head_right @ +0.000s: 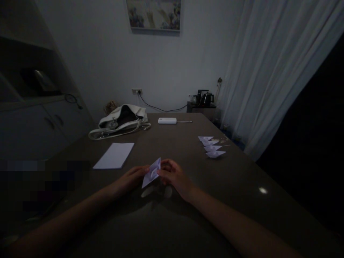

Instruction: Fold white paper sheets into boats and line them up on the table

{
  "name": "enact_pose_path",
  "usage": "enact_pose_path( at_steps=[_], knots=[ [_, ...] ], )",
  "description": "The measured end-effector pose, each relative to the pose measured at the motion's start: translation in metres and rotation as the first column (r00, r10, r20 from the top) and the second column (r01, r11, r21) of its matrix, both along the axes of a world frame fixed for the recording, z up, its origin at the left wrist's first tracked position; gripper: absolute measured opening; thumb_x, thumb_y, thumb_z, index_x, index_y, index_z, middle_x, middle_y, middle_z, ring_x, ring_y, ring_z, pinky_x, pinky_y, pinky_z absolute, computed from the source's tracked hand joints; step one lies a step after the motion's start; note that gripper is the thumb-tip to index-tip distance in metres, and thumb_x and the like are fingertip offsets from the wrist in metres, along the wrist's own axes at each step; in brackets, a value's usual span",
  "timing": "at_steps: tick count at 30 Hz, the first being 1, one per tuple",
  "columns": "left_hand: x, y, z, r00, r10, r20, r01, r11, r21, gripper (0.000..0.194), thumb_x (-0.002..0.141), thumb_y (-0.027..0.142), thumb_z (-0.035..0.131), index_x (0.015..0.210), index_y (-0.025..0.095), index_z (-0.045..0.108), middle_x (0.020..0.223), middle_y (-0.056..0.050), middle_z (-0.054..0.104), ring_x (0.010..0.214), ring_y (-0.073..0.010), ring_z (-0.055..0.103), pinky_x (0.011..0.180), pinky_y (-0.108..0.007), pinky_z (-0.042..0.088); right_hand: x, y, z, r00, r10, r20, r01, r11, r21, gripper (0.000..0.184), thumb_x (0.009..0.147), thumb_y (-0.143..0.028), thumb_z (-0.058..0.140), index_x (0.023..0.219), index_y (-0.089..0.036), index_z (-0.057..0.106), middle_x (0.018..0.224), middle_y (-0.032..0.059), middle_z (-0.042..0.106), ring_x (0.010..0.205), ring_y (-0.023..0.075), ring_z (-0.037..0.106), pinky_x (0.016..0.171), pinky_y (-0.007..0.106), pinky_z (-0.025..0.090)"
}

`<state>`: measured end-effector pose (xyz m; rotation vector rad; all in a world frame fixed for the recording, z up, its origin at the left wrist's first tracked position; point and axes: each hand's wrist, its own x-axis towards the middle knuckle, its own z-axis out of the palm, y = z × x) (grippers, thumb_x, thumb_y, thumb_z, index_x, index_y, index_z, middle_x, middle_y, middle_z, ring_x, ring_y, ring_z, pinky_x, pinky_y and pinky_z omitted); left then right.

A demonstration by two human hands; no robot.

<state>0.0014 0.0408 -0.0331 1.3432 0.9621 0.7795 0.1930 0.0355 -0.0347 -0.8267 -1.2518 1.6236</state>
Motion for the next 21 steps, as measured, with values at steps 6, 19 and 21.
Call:
enact_pose_path(
  at_steps=[6,19,21],
  knots=[
    [0.0033,-0.0038,0.0103,0.978,-0.113,-0.177,0.145,0.973,0.178,0.039,0.083,0.049,0.051,0.091,0.013,0.063,0.088,-0.005,0.065,0.088,-0.0206,0.056,0.081,-0.030,0.043,0.0017,-0.0021,0.0030,0.981,0.050,0.187,-0.090,0.974,0.208,0.031,0.070,-0.033,0.071,0.090,-0.018,0.055,0.086,0.0025,0.059,0.074,0.0127,0.055,0.053,0.021,0.040],
    [0.0026,-0.0038,0.0052,0.966,-0.114,-0.234,0.175,0.950,0.258,0.040,0.088,0.048,0.044,0.097,0.014,0.064,0.091,-0.005,0.065,0.086,-0.0187,0.057,0.080,-0.028,0.044,0.0016,-0.0007,0.0008,0.987,0.051,0.152,-0.074,0.986,0.150,0.031,0.073,-0.035,0.068,0.094,-0.017,0.054,0.080,0.0023,0.060,0.065,0.0111,0.054,0.052,0.022,0.040],
    [0.0030,-0.0040,0.0056,0.968,-0.117,-0.222,0.170,0.957,0.237,0.040,0.087,0.049,0.046,0.094,0.014,0.063,0.090,-0.005,0.065,0.086,-0.0189,0.058,0.078,-0.029,0.044,0.0017,-0.0007,0.0012,0.988,0.049,0.146,-0.070,0.987,0.142,0.031,0.072,-0.035,0.068,0.093,-0.017,0.054,0.080,0.0021,0.060,0.064,0.0107,0.053,0.051,0.022,0.039]
  ],
)
